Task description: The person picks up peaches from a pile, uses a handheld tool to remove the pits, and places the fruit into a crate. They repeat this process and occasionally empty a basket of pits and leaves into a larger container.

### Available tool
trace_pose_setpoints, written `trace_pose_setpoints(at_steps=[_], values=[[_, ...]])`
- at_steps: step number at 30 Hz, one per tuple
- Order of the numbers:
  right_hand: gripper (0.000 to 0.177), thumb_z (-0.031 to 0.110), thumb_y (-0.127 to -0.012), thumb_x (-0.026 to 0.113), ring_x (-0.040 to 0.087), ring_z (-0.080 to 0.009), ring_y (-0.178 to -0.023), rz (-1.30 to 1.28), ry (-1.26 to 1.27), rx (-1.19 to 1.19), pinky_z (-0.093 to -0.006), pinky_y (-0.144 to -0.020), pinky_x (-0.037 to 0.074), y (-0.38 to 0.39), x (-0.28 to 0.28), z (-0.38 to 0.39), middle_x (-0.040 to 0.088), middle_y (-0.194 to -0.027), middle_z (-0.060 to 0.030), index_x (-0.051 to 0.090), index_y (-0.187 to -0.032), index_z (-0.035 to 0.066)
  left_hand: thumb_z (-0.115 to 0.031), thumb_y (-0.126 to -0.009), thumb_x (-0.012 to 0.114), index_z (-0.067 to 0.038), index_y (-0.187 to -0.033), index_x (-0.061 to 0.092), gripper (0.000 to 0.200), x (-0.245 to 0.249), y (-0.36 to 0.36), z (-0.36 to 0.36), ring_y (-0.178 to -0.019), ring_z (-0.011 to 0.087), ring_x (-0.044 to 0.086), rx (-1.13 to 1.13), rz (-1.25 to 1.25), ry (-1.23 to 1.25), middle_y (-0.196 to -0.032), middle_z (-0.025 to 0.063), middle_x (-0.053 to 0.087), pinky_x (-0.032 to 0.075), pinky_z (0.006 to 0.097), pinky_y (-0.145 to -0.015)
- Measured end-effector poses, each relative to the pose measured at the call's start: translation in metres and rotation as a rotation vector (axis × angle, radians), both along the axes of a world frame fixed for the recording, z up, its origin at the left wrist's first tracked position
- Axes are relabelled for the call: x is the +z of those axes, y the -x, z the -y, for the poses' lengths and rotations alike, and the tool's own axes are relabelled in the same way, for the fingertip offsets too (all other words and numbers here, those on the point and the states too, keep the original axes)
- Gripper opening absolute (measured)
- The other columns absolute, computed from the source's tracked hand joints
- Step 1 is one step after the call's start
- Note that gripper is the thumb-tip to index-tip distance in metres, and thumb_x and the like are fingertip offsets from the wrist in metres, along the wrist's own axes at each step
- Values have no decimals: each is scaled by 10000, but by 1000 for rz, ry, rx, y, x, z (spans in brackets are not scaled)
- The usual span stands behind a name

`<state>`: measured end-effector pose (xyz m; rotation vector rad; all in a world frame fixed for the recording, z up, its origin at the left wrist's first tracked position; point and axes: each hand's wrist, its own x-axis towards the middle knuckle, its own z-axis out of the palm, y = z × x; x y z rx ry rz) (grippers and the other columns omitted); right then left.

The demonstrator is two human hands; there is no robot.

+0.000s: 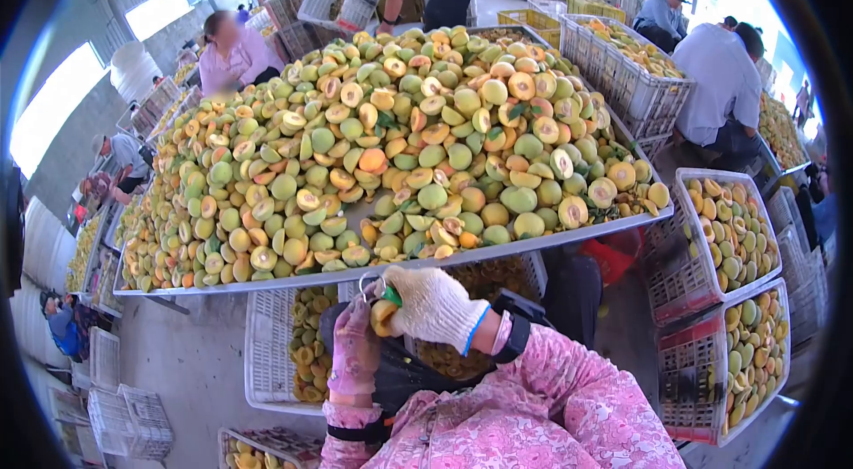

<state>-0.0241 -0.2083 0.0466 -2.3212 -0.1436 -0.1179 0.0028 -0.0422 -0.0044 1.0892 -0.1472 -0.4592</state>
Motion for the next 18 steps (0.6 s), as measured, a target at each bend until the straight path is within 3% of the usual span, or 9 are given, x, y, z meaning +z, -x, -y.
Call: trace_pose_setpoints(at_steps=[2,4,5,8,10,12,13,16,18], values=[[442,314,-640,809,667,-336,-828,-9,-22,26,-396,-733,528,-8,-1,7,662,-841,-146,612,-963,86,-270,-1000,522,49,-1265,566,417,4,-2,4,-1156,244,589,-3,19,90,-1257,135,605,456,359,-1012],[420,273,-631,813,672,-300,-824,-78,-184,-58,-365,-741,527,-11,1,10,671,-841,-120,629,-960,88,-237,-971,569,65,-1318,505,464,-2,-4,0,-1156,267,592,-48,-21,192,-1265,159,592,474,373,-1002],[398,226,-638,804,675,-268,-828,-88,-401,-89,-350,-754,524,-12,-4,11,680,-862,-91,639,-973,90,-244,-965,567,60,-1323,498,475,-3,-5,-2,-1165,288,585,-74,-34,203,-1277,171,581,475,394,-1000],[361,220,-666,780,674,-281,-852,14,-392,-154,-361,-761,525,-19,-18,5,681,-881,-97,634,-970,90,-226,-928,598,54,-1302,488,479,-11,-8,0,-1141,319,595,-106,-109,352,-1255,193,577,513,431,-952],[315,260,-724,737,664,-318,-875,-9,-81,-138,-382,-755,524,-19,-19,5,672,-886,-114,628,-972,98,-222,-926,607,39,-1246,520,422,-18,-8,3,-1116,302,607,-88,-191,470,-1211,185,600,529,420,-927],[322,287,-738,724,659,-339,-874,56,87,-83,-401,-747,523,-22,-21,2,669,-884,-126,625,-981,101,-255,-941,597,20,-1182,538,370,-27,-11,3,-1094,292,614,34,346,-248,-1160,178,620,524,416,-930],[329,287,-741,711,660,-347,-856,76,52,-66,-422,-737,520,-23,-23,1,667,-887,-126,616,-993,98,-271,-948,593,10,-1149,546,349,-33,-14,2,-1083,287,618,94,611,-610,-1135,174,629,522,414,-932],[336,269,-736,705,663,-349,-849,-155,-13,-137,-435,-736,522,-23,-4,2,663,-882,-131,603,-1005,96,-148,-959,567,-15,-1046,561,159,-48,-18,7,-980,230,639,221,134,-98,-1113,127,631,509,304,-900],[284,205,-758,658,666,-348,-853,-114,140,-99,-437,-735,532,-20,-7,3,663,-864,-142,591,-1010,93,-212,-973,551,9,-1108,564,260,-55,-24,-1,-1039,272,618,189,-127,280,-1131,155,619,485,359,-959]])
